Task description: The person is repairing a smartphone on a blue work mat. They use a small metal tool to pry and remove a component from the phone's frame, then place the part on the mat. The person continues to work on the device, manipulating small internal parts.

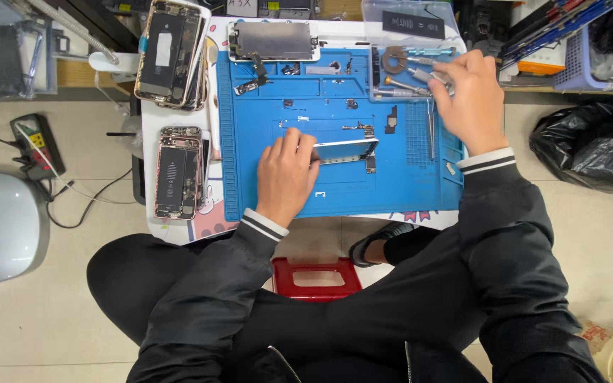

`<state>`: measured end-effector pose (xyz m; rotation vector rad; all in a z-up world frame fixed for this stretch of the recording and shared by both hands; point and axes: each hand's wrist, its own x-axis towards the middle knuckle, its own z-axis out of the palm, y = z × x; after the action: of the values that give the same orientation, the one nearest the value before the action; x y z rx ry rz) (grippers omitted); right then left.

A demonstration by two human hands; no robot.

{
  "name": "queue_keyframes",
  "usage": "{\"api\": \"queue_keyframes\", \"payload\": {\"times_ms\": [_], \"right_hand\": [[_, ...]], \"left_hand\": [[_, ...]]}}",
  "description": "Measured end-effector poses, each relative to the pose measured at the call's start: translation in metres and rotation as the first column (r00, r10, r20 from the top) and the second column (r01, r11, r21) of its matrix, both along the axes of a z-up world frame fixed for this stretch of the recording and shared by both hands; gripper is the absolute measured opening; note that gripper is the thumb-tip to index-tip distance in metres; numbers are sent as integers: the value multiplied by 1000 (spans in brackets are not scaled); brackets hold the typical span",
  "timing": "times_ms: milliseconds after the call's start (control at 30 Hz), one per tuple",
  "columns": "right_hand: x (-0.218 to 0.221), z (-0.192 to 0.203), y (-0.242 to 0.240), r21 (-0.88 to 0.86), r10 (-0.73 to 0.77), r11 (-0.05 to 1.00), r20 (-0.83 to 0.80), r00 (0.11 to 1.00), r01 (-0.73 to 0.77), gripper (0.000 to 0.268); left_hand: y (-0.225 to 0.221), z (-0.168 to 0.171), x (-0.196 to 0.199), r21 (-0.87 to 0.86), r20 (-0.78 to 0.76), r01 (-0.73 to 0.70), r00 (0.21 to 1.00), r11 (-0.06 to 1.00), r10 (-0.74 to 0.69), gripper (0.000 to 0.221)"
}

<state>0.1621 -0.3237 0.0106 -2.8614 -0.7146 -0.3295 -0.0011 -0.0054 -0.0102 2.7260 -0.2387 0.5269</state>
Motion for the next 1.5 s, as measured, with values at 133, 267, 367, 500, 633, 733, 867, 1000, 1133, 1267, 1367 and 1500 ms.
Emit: {"api": "queue_keyframes", "payload": {"times_ms": [133,267,367,500,633,733,867,1000,1133,1267,1367,1500], "right_hand": [[12,-20,-2,-38,80,996,-15,997,-81,33],[23,-28,-3,32,17,999,-72,997,-14,21],[18,-22,0,17,-6,1000,-85,996,7,17],[7,-6,0,103,-1,995,12,1000,0,15],[-16,20,18,555,246,818,-102,964,-150,9],[-33,26,28,749,295,661,-198,935,-50,15],[-59,40,70,806,559,591,-374,740,-39,21],[-77,45,108,760,626,613,-301,719,-216,14],[-87,53,118,650,555,697,-224,801,-301,10],[-89,47,124,450,500,800,-135,856,-397,8],[-92,34,131,377,481,825,-78,873,-421,8],[-95,23,134,303,469,841,6,883,-448,4]], "left_hand": [[-1,0,-3,36,-19,-1,1000,999,2,28],[0,0,0,21,3,-8,1000,1000,8,29],[0,-1,-1,33,14,-10,1000,999,10,28],[-2,-1,1,17,9,-33,999,999,33,30],[-3,-2,3,103,-18,-80,996,991,82,34],[-2,-4,1,115,-37,-58,997,992,62,34],[1,7,2,39,-82,-13,997,999,16,35],[5,5,2,-35,-172,47,984,998,-53,42],[9,12,3,-30,-195,70,978,997,-74,44],[9,4,5,-18,-203,77,976,997,-79,46],[9,3,3,93,-172,65,984,994,-49,44],[9,0,3,179,-149,62,988,982,-35,38]]}}
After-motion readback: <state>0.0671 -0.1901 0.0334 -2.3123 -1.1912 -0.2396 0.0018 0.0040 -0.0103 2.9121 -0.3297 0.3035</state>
